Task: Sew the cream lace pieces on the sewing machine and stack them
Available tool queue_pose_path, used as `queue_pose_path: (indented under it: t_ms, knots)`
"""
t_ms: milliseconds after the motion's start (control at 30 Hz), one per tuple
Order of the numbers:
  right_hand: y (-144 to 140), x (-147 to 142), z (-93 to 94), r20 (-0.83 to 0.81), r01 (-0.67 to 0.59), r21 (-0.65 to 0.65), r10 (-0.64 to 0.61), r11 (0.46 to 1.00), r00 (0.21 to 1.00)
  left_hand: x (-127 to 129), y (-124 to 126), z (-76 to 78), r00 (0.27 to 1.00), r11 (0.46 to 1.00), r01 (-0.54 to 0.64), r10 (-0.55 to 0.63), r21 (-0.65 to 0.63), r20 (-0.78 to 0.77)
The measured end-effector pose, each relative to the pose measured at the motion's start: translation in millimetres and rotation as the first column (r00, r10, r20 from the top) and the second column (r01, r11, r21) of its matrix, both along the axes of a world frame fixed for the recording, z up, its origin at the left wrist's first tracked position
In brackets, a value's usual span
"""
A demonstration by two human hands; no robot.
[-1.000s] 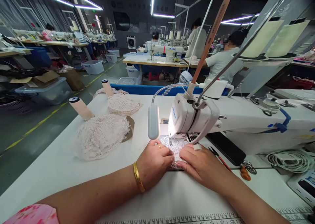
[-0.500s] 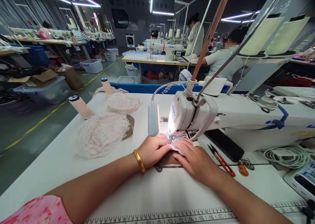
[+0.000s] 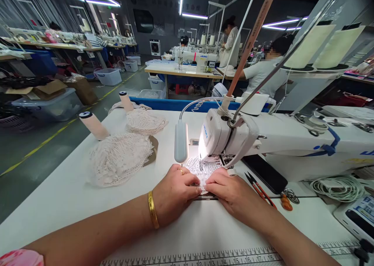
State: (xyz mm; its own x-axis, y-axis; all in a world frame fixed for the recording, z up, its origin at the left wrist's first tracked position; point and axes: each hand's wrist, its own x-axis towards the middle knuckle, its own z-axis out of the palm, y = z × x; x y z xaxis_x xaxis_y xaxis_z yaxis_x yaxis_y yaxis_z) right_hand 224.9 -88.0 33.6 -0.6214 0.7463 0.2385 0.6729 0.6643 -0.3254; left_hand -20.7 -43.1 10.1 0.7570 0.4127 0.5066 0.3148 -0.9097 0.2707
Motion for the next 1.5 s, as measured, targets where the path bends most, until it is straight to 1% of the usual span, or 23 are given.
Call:
queue_pose_path:
  t_ms: [100,233,433,567,667,733,867,1200,1333,1500]
  knots:
    - [0.7,0.6,-1.7,0.013,0.011,0.016,-0.011,1.000,1.000,1.9,-0.8,0.1,1.000,1.000,-0.006,0.006,0.022,0.008]
    - [3.6,0.8,-8.0,0.036,0.041,0.056,-0.043,0.998,0.998,4.3,6.4,-1.0,1.000,0.999,-0.028,0.028,0.026,0.006]
    - [5.9,2.7,-16.8,0.045,0.093,0.089,-0.097,0.992,0.994,5.4,18.0,1.3,0.996,0.998,-0.050,0.052,0.027,-0.066]
    - [5.9,1.9,-17.0,0.038,0.068,0.105,-0.072,0.992,0.997,5.4,18.9,1.5,0.995,0.996,-0.048,0.054,0.070,-0.080]
    - [5.7,1.1,-14.4,0.044,0.045,0.120,-0.051,0.992,0.998,4.8,15.9,-0.6,0.997,0.993,-0.017,0.026,0.118,-0.079]
    - [5.6,1.3,-13.0,0.049,0.047,0.127,-0.054,0.991,0.997,4.6,14.4,-2.1,0.997,0.992,-0.005,0.014,0.128,-0.070]
    - [5.7,3.1,-14.0,0.060,0.076,0.127,-0.084,0.989,0.995,5.2,15.2,-3.5,0.998,0.992,-0.009,0.016,0.123,-0.055]
    - [9.0,4.6,-27.9,0.057,0.211,0.168,-0.223,0.963,0.973,8.6,28.8,-3.5,0.997,0.992,-0.046,0.054,0.114,-0.064]
    - [11.1,6.0,-33.1,0.047,0.229,0.195,-0.243,0.954,0.969,9.8,32.6,-5.2,0.992,0.990,-0.071,0.083,0.118,-0.096]
    - [11.6,7.1,-36.2,0.073,0.233,0.202,-0.252,0.951,0.965,9.8,33.1,-6.0,0.989,0.990,-0.089,0.101,0.108,-0.112]
